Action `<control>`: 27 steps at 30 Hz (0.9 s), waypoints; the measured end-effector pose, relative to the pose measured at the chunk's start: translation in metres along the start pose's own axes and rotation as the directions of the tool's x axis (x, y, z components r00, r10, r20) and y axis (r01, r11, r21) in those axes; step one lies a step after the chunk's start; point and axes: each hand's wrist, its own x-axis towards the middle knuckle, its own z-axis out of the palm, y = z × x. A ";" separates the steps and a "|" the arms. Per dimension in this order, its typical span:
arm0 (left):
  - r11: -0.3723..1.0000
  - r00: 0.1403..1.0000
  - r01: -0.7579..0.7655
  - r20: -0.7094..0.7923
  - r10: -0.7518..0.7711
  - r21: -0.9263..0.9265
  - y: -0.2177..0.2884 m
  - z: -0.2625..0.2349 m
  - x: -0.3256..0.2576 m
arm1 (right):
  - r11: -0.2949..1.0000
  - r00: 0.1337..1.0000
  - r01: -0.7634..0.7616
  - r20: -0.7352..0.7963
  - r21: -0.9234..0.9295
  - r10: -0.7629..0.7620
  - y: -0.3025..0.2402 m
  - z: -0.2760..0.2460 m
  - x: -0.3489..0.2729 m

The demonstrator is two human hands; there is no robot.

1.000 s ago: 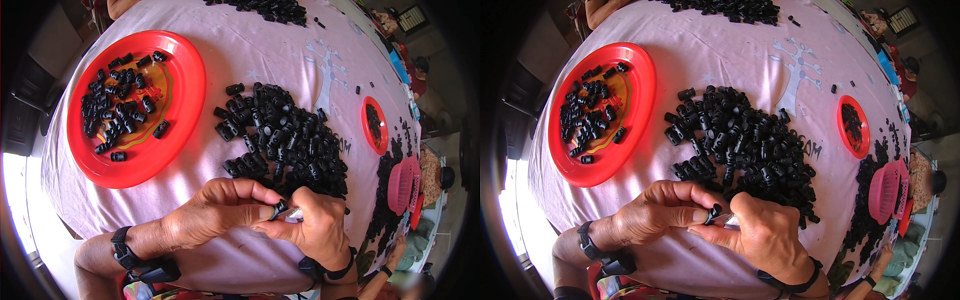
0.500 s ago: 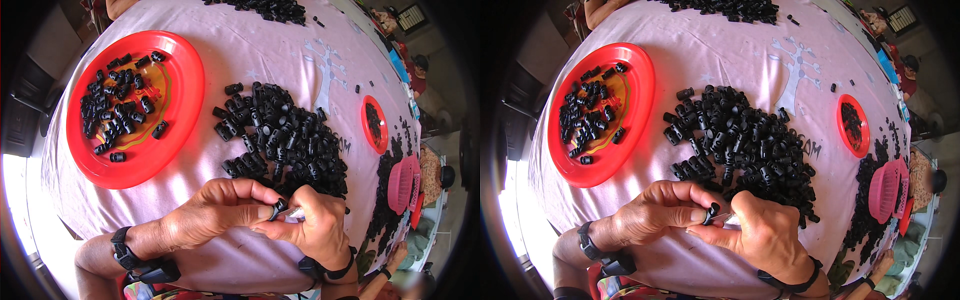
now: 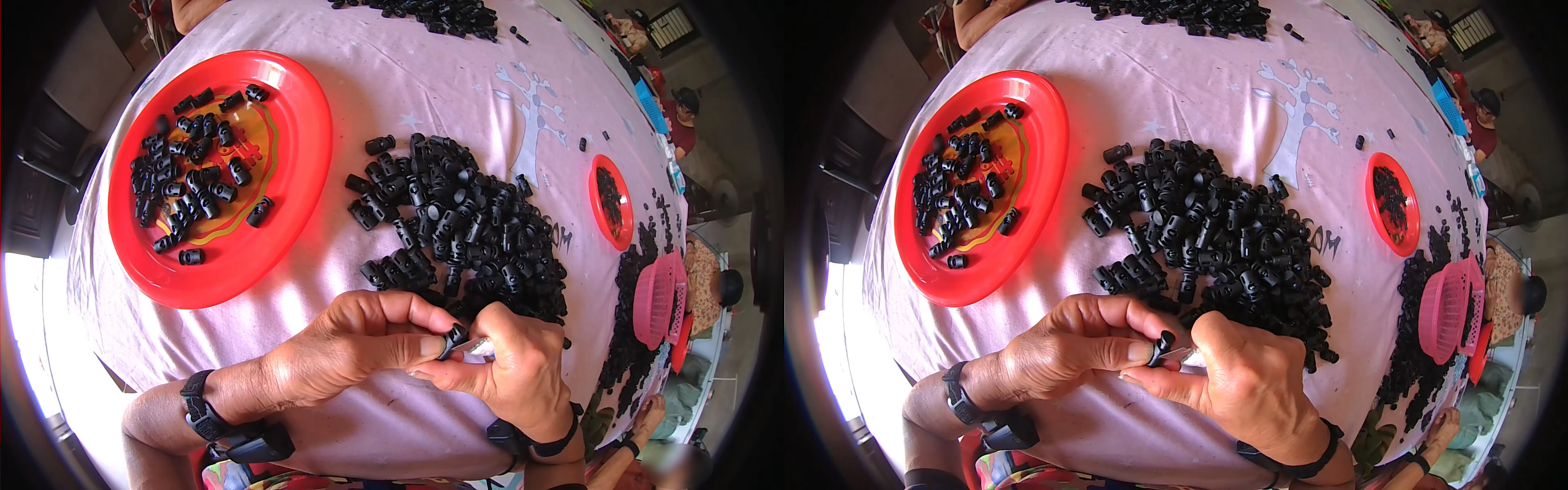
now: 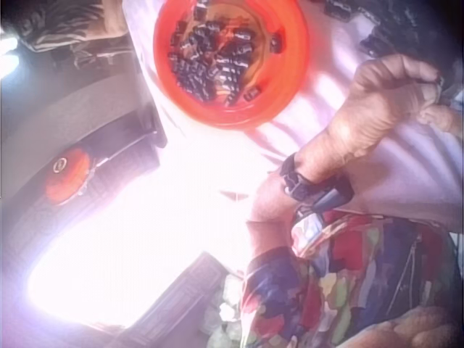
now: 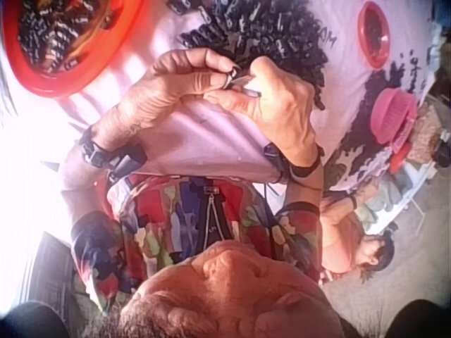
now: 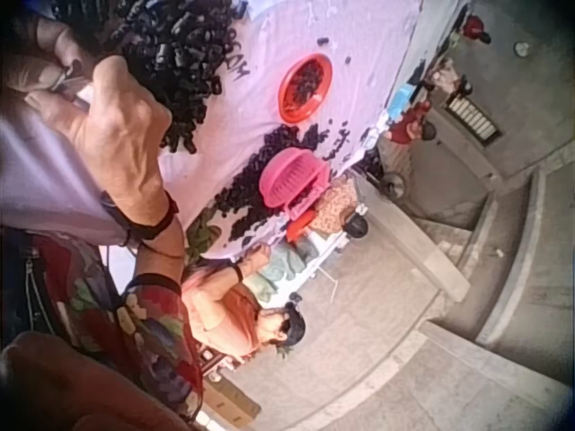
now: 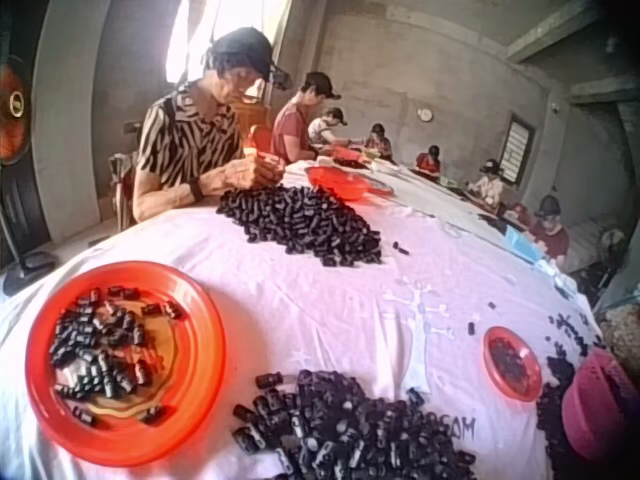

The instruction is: Manually assembling black plastic cord locks by inserting the inner component into the housing.

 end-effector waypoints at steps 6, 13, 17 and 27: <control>0.999 0.999 -0.032 0.019 0.032 0.006 0.001 0.000 -0.001 | 0.999 0.999 0.045 -0.015 -0.003 -0.045 0.001 0.000 0.004; 0.999 0.999 -0.035 0.032 0.036 -0.015 -0.001 -0.002 -0.001 | 0.998 0.999 0.053 -0.007 0.022 -0.053 -0.002 0.000 0.002; 0.997 0.999 -0.034 0.038 0.036 -0.069 -0.001 -0.002 -0.001 | 0.994 0.994 0.099 -0.062 0.055 -0.095 0.002 0.000 0.002; 0.994 0.997 -0.073 0.013 0.074 -0.077 -0.002 -0.003 -0.001 | 0.952 0.989 0.112 -0.126 0.285 -0.078 -0.006 -0.003 0.006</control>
